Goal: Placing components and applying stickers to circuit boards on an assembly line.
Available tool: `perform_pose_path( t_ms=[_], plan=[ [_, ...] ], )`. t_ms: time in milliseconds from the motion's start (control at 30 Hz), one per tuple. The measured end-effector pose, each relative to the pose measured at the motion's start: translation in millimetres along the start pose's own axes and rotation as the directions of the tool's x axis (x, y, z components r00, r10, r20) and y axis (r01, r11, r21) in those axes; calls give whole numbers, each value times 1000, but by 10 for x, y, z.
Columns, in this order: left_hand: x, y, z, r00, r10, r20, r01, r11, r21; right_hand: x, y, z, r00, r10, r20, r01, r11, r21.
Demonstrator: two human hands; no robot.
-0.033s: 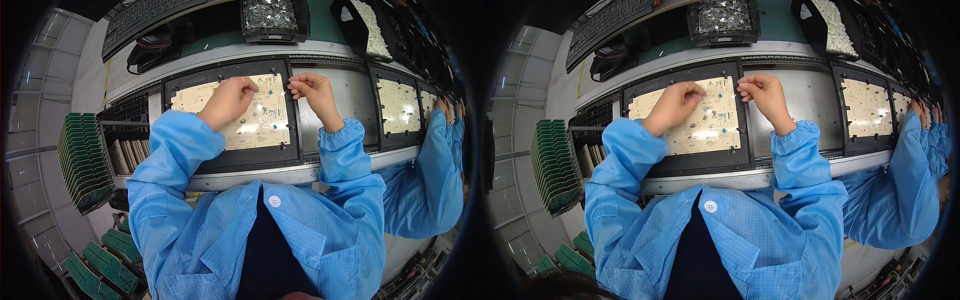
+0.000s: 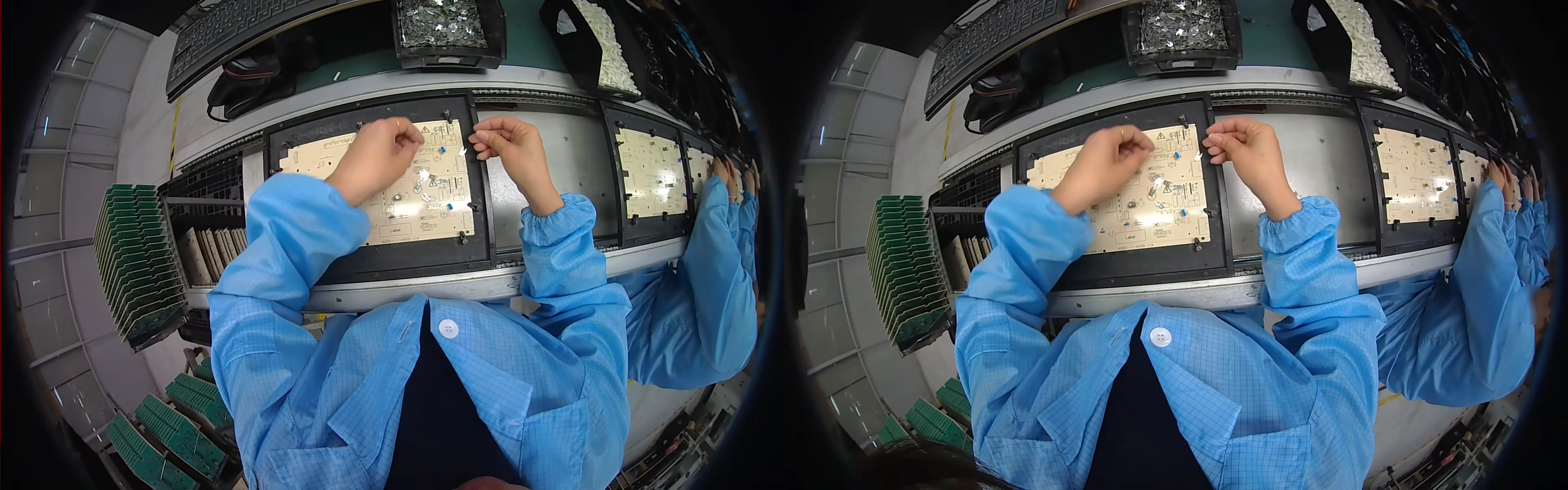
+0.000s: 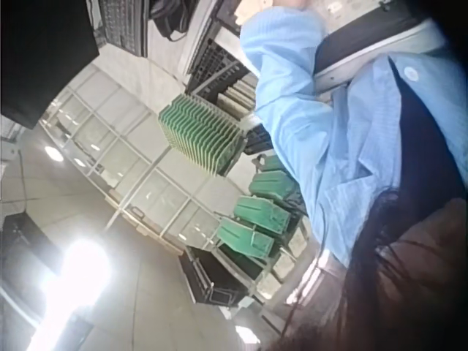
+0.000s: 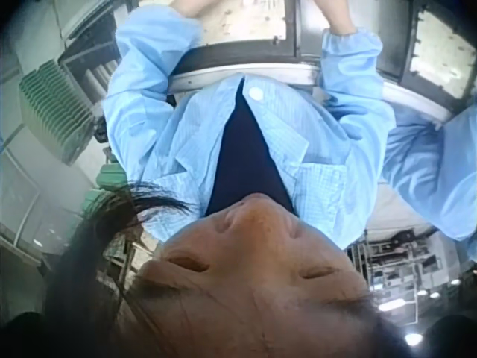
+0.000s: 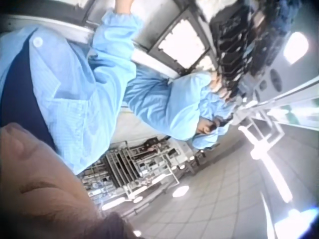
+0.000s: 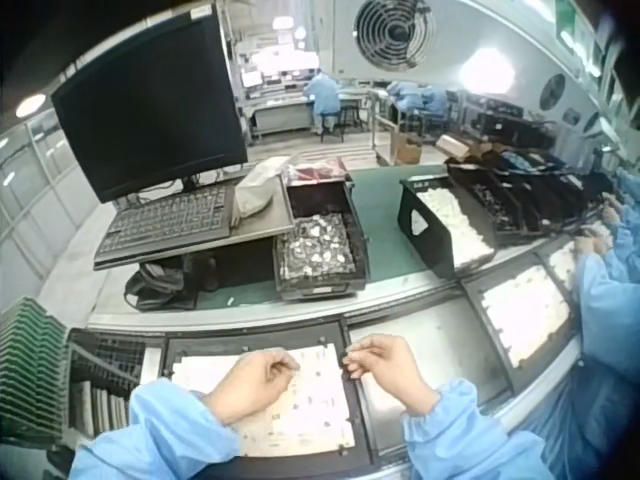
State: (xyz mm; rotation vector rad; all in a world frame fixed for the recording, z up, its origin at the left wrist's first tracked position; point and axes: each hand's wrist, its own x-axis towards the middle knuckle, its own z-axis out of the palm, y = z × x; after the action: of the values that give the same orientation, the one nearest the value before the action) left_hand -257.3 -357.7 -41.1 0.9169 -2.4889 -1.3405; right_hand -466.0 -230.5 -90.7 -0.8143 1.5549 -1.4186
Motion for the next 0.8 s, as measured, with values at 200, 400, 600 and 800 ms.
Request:
perform_pose_path(
  t_ms=[200,400,600,800],
  plan=[
    [444,-17,115,994,-100,-42,100,995,-13,11,-22,-30,995,-71,-65,75,995,70],
    [616,-94,277,985,-137,-104,138,990,8,-27,-59,-82,990,-97,-98,109,987,119],
    [605,21,283,988,-92,-120,112,979,168,-41,-80,-64,988,-109,-113,121,987,108],
    [633,14,291,983,-114,-143,141,971,196,-35,-80,-50,985,-129,-116,141,985,103]
  ],
)
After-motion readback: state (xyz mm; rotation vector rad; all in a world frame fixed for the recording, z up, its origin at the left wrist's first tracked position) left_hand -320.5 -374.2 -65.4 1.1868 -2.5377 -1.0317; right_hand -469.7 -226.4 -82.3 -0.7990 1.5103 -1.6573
